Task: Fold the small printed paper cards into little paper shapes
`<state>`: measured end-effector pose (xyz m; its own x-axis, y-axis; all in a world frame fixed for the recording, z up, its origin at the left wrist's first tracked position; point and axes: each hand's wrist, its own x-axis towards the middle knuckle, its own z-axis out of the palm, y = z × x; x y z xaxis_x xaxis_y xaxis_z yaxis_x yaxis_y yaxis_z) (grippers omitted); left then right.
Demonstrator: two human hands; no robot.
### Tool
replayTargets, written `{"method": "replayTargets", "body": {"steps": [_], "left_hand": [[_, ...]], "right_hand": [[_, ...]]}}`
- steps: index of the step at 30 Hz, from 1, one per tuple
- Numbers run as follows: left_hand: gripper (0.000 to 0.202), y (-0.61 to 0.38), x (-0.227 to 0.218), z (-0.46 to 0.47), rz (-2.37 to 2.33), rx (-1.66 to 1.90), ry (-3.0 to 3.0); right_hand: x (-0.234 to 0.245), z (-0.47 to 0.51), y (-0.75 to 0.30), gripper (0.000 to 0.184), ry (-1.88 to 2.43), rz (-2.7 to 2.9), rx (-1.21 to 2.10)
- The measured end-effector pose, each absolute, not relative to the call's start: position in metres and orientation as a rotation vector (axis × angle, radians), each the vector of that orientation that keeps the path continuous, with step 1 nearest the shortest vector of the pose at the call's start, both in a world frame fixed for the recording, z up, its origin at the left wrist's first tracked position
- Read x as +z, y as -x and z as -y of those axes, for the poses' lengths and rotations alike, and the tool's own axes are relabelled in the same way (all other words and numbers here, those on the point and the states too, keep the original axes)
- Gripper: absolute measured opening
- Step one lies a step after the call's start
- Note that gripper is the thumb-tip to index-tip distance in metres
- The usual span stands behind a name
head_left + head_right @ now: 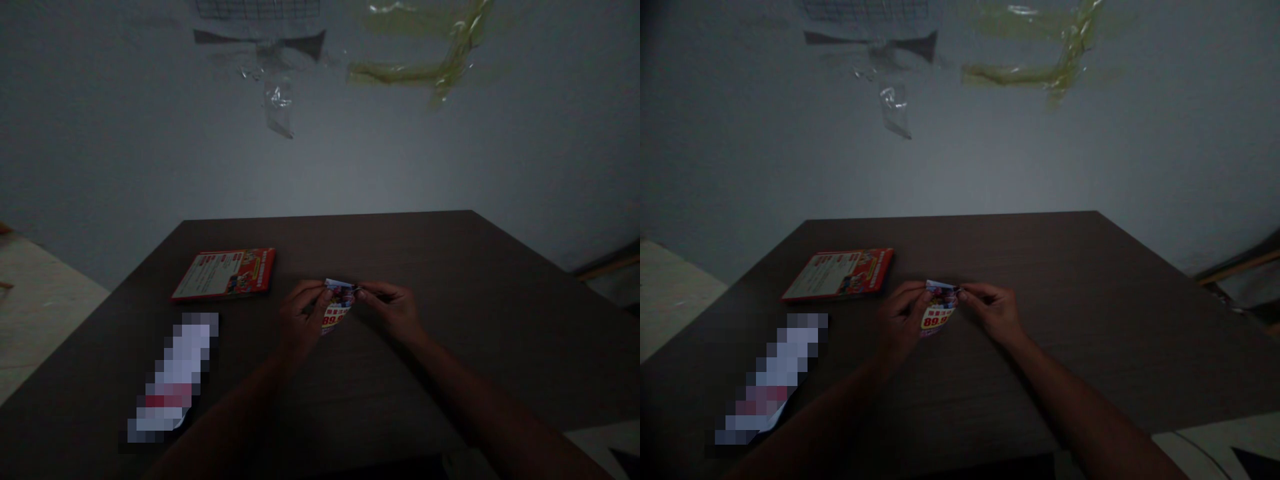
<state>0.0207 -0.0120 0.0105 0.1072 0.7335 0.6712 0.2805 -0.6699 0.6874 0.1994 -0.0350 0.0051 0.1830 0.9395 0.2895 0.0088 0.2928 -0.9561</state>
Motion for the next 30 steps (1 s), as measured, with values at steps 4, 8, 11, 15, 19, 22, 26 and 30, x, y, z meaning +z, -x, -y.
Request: {"method": "replayTargets", "body": {"steps": [4, 8, 11, 15, 19, 22, 26, 30], "left_hand": [[0.011, -0.0207, 0.0109, 0.0121, -1.008, 1.597, -1.989], [0.012, -0.0209, 0.0121, 0.0124, -1.013, 1.602, -1.995], [0.013, -0.0206, 0.0114, 0.0118, -1.032, 1.589, -2.005], [0.013, -0.0204, 0.0095, 0.0111, -1.014, 1.582, -2.003], [0.015, -0.0209, 0.0111, 0.012, -0.992, 1.577, -1.982], [0.015, -0.021, 0.0129, 0.013, -1.004, 1.568, -1.974], [0.015, -0.0205, 0.012, 0.0129, -1.005, 1.541, -1.963], [0.015, -0.0204, 0.0106, 0.0121, -1.001, 1.547, -1.958]], "right_hand": [[0.005, 0.0353, -0.1996, 0.015, 1.056, 1.19, 0.878], [0.0056, 0.0351, -0.1993, 0.015, 1.039, 1.208, 0.885], [0.0064, 0.0351, -0.1995, 0.015, 1.047, 1.214, 0.875], [0.0063, 0.0354, -0.2008, 0.015, 1.06, 1.238, 0.857], [0.007, 0.0358, -0.2006, 0.014, 1.056, 1.242, 0.857], [0.0078, 0.036, -0.1997, 0.013, 1.048, 1.216, 0.862], [0.0066, 0.0356, -0.2003, 0.012, 1.049, 1.211, 0.881], [0.004, 0.0346, -0.2016, 0.013, 1.044, 1.203, 0.905]]}}
